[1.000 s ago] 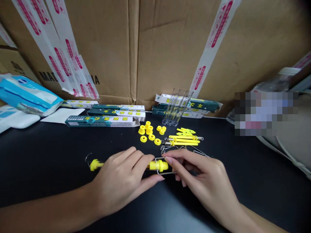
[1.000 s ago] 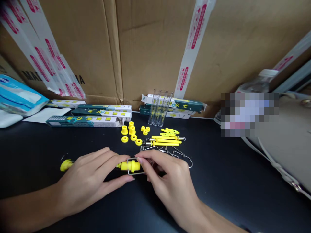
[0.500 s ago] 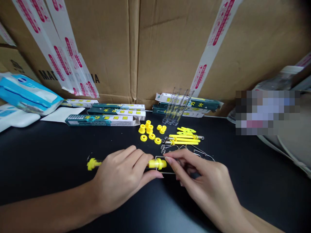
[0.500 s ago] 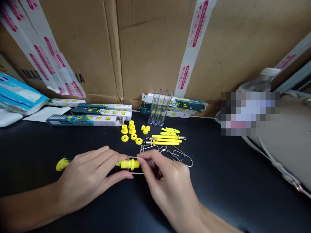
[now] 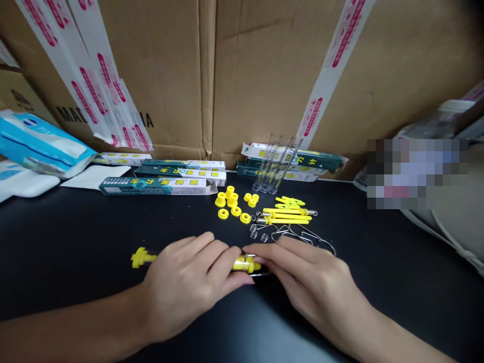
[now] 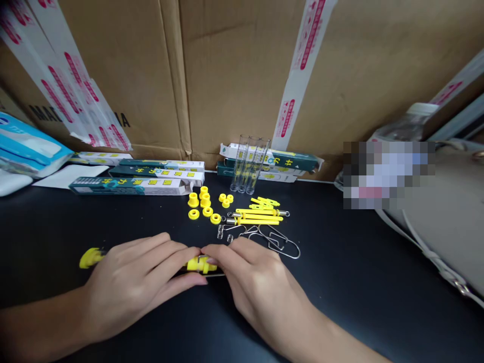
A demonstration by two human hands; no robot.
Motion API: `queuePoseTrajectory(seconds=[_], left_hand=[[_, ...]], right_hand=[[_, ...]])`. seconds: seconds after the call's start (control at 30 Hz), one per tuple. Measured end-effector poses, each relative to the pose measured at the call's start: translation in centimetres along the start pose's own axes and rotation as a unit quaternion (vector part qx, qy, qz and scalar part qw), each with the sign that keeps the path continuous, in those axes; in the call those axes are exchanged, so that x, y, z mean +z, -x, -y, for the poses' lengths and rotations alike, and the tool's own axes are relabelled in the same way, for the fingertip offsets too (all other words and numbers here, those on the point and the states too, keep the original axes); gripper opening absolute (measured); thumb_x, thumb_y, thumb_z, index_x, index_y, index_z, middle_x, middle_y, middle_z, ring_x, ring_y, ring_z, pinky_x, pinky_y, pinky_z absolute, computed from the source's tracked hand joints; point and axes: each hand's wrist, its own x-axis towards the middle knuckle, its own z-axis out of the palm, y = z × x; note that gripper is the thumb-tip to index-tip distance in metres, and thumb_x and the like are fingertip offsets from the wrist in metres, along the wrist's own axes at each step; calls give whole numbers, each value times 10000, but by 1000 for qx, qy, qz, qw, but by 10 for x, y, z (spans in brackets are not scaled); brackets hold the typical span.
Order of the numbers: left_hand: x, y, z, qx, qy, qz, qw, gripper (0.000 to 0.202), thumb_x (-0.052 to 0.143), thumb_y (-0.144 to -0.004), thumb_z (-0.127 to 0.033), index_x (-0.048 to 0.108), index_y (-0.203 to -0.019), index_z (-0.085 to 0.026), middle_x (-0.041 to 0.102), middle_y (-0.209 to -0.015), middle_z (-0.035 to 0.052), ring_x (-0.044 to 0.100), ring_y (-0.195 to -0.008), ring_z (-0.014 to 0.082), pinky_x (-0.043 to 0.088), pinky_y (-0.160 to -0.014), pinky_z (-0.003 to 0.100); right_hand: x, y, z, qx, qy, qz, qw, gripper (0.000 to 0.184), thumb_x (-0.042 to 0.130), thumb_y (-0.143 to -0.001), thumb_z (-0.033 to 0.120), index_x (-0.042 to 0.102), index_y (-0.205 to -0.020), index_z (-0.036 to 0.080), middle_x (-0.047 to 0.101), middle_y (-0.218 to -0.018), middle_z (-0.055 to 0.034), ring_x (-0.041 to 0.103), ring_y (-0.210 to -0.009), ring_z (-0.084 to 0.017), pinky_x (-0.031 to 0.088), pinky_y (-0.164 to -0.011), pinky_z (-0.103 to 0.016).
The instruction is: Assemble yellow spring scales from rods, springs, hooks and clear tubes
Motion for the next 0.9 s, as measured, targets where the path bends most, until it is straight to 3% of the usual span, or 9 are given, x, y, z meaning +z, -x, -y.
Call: queuePoseTrajectory(seconds=[0.13,0.27,0.57,0.9], left_hand=[[0,0,0,18,-13,-6,1000,283,561,-1011,-367,699,-947,-128,738,-752,13,656,-611,197,480,-495,354],[-1,0,1,32,-30,0,999,267,565,-1011,-346,702,-972,-120,749,-779,17,658,-620,197,468,-481,355],[-1,-1,0,31,-21,2,999,312,522,-1034,-356,706,-939,-122,738,-752,14,636,-596,178,449,-482,346],[-2,-1,-1,54,-27,-11,998,199,582,-1019,-278,683,-1001,-107,750,-762,4,630,-591,163,433,-496,342]], right_hand=[[3,-2,0,63,-87,6,994,313,476,-988,68,718,-1108,227,770,-943,-27,732,-770,-149,556,-702,-238],[7,-4,5,110,-119,5,987,277,486,-975,76,717,-946,226,775,-898,-2,717,-750,-143,535,-691,-233],[9,-8,13,154,-101,14,983,281,432,-979,124,680,-883,213,719,-775,-13,647,-631,-164,467,-604,-282],[15,-9,17,190,-82,9,978,277,404,-991,177,552,-760,219,619,-655,17,527,-527,-140,375,-530,-267]])
